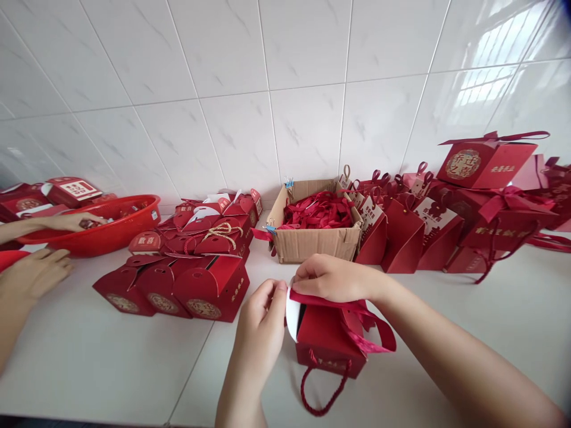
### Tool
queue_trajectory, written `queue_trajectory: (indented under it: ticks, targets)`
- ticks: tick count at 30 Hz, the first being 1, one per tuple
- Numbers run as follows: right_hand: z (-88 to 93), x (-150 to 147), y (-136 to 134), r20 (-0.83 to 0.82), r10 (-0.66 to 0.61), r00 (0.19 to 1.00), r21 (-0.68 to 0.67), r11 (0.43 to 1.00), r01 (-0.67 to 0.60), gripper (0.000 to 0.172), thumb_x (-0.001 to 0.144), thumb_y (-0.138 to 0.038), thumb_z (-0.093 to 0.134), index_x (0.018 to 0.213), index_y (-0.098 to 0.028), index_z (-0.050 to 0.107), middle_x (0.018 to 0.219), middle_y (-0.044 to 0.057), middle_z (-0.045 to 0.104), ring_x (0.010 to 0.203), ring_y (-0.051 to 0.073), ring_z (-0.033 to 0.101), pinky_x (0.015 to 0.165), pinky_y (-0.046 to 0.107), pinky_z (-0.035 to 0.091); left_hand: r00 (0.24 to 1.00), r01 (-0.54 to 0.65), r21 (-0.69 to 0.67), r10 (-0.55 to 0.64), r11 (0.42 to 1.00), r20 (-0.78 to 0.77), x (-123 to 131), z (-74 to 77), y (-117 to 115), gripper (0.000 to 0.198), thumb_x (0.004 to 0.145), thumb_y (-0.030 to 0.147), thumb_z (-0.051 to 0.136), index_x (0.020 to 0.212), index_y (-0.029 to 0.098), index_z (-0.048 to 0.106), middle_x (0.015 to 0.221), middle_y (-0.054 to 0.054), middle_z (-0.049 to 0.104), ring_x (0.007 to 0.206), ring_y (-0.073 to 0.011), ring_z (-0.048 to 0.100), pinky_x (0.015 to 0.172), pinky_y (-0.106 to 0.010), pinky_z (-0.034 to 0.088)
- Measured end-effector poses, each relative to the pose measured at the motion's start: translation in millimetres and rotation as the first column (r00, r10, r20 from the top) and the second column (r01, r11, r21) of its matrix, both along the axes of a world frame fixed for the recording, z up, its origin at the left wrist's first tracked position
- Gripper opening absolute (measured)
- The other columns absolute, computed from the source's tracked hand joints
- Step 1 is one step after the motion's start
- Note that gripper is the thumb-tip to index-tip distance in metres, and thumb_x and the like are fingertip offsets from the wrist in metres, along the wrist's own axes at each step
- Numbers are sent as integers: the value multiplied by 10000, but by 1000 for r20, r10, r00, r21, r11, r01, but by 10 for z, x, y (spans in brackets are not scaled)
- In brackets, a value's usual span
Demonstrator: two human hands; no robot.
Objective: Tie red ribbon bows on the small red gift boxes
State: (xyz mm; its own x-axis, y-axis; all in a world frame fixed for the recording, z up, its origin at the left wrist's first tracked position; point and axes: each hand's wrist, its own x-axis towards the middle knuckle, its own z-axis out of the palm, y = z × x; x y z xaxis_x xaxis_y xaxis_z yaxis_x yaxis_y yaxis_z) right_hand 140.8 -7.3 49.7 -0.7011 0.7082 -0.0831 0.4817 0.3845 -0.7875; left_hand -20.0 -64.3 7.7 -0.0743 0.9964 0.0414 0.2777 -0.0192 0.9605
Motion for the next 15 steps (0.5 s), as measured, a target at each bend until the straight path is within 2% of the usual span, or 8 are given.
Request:
queue_trajectory:
  ticks: [3,6,8,10,13,15]
  targets:
    - [26,44,0,20,22,1000,24,999,-23,263,836,-326,435,617,-181,443,579,-42,381,516,83,332,469,237,264,999,-15,38,14,999,37,14,6,-1,395,810,519,543,605,200,434,552,46,422,503,-109,423,477,-209,361]
    - [98,142,-7,68,15,998,45,999,-18,305,854,-368,446,615,-180,431,567,-46,351,496,76,318,450,230,251,961,-108,111,75,988,265,10,56,-15,312,809,467,583,674,191,524,620,20,538,576,-134,531,523,-234,431]
    - [165,234,-21,82,-17,996,74,997,11,305,866,-388,446,644,-178,465,583,-43,363,507,80,331,454,226,267,873,-178,162,80,971,481,-30,109,-49,244,815,421,598,732,193,573,686,1,609,632,-154,593,535,-251,459]
    - [238,340,-46,87,-73,994,145,988,60,257,868,-364,451,703,-179,520,626,-29,426,542,91,377,479,225,307,751,-275,203,78,940,656,-94,166,-110,198,841,394,578,769,212,607,752,-3,656,696,-165,629,544,-258,475]
    - [332,508,-94,187,-141,972,241,966,94,110,807,-244,513,812,-183,604,764,16,572,646,125,492,547,238,379,597,-468,229,114,853,794,-198,245,-220,232,891,399,519,758,247,633,822,36,676,792,-133,617,568,-224,480]
    - [370,600,-121,334,-135,933,230,971,58,168,739,-180,557,872,-184,660,872,52,638,732,162,560,583,252,410,560,-541,241,131,805,818,-264,289,-267,294,912,418,477,710,265,625,826,70,668,805,-108,579,549,-201,459]
